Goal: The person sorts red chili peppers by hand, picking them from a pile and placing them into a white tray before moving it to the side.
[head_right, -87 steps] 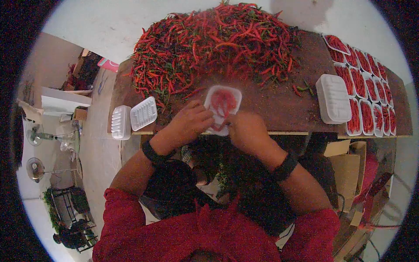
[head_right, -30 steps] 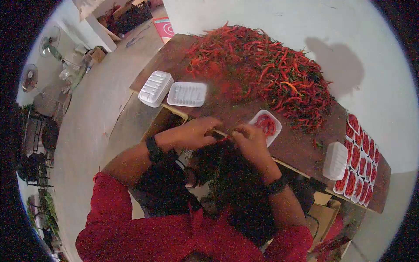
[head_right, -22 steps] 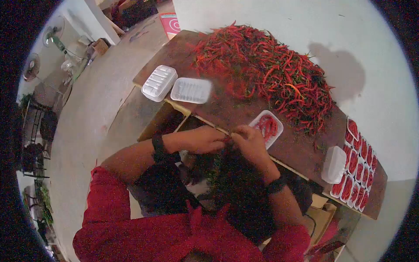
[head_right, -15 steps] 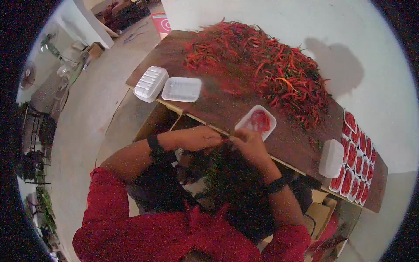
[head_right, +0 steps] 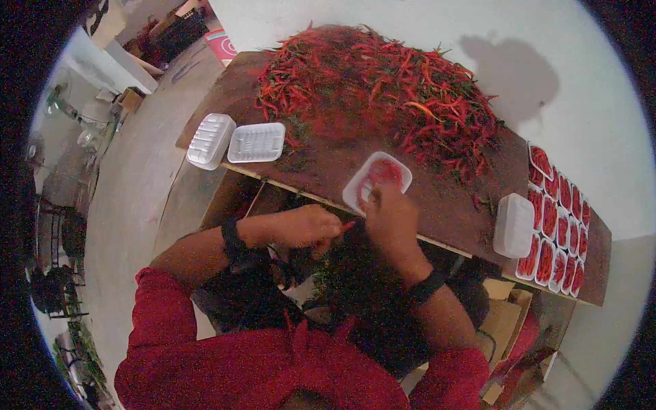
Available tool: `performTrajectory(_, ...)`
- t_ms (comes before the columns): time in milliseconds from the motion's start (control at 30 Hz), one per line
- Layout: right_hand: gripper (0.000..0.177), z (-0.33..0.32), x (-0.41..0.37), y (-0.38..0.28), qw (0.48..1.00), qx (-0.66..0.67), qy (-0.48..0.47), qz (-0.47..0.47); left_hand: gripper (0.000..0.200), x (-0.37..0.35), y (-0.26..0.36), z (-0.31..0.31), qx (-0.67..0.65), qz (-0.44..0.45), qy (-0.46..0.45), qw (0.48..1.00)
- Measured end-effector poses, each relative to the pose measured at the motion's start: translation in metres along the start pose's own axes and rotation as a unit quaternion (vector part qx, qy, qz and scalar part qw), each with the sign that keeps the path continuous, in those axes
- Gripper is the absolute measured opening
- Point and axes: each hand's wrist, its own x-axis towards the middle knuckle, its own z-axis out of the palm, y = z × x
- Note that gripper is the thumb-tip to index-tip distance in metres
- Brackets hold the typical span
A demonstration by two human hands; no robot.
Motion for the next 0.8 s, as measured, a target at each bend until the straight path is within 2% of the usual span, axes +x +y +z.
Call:
performTrajectory(33, 0.013, -0.005, -0.001, 0.003, 1.0, -0.001, 0.001, 0.003, 0.028, -0.001, 0.006, 0.004, -0.048, -0.03, 0.027, 0.998)
performTrajectory(100, 0.016, -0.016, -0.001, 0.007, 0.989, 0.054, -0.14, 0.001, 0.029, -0.001, 0.007, 0.007, -0.097, -0.06, 0.055, 0.992)
performTrajectory(133, 0.016, -0.017, -0.005, 0.008, 0.989, 0.054, -0.14, 0.001, 0.028, 0.0, 0.002, 0.007, -0.148, -0.064, 0.085, 0.983)
performTrajectory(200, 0.018, -0.018, -0.015, 0.008, 0.93, 0.091, -0.352, -0.052, 0.027, 0.0, -0.002, 0.005, -0.199, -0.068, 0.113, 0.971)
performTrajectory(233, 0.018, -0.016, -0.017, 0.007, 0.93, 0.091, -0.352, -0.05, 0.027, -0.001, -0.003, 0.003, -0.215, -0.088, 0.109, 0.967)
performTrajectory(300, 0.02, -0.008, -0.021, 0.008, 0.958, 0.147, -0.245, 0.02, 0.027, 0.001, -0.008, 0.007, -0.234, -0.106, 0.104, 0.961)
performTrajectory(333, 0.02, -0.006, -0.021, 0.011, 0.958, 0.146, -0.246, 0.021, 0.027, 0.003, -0.014, 0.01, -0.233, -0.078, 0.091, 0.965)
performTrajectory(400, 0.025, -0.003, -0.017, 0.018, 0.938, 0.277, -0.19, 0.088, 0.028, 0.004, -0.016, 0.014, -0.23, -0.049, 0.078, 0.969)
performTrajectory(500, 0.027, -0.003, -0.015, 0.019, 0.922, 0.294, -0.229, 0.107, 0.027, 0.008, -0.01, 0.017, -0.228, -0.063, 0.054, 0.97)
performTrajectory(567, 0.026, -0.005, -0.014, 0.017, 0.924, 0.291, -0.222, 0.108, 0.033, 0.008, -0.001, 0.018, -0.242, -0.074, 0.098, 0.962)
performTrajectory(633, 0.024, -0.015, -0.011, 0.01, 0.926, 0.288, -0.217, 0.109, 0.034, 0.01, 0.005, 0.012, -0.213, -0.078, 0.1, 0.969)
performTrajectory(700, 0.02, -0.035, -0.002, -0.002, 0.904, 0.313, -0.178, 0.231, 0.035, 0.012, 0.01, 0.004, -0.184, -0.081, 0.104, 0.974)
performTrajectory(733, 0.02, -0.035, -0.001, 0.004, 0.904, 0.313, -0.179, 0.231, 0.031, 0.013, 0.012, -0.001, -0.167, -0.092, 0.127, 0.973)
performTrajectory(800, 0.017, -0.034, 0.0, 0.018, 0.884, 0.4, -0.108, 0.214, 0.03, 0.015, 0.014, -0.006, -0.15, -0.103, 0.149, 0.972)
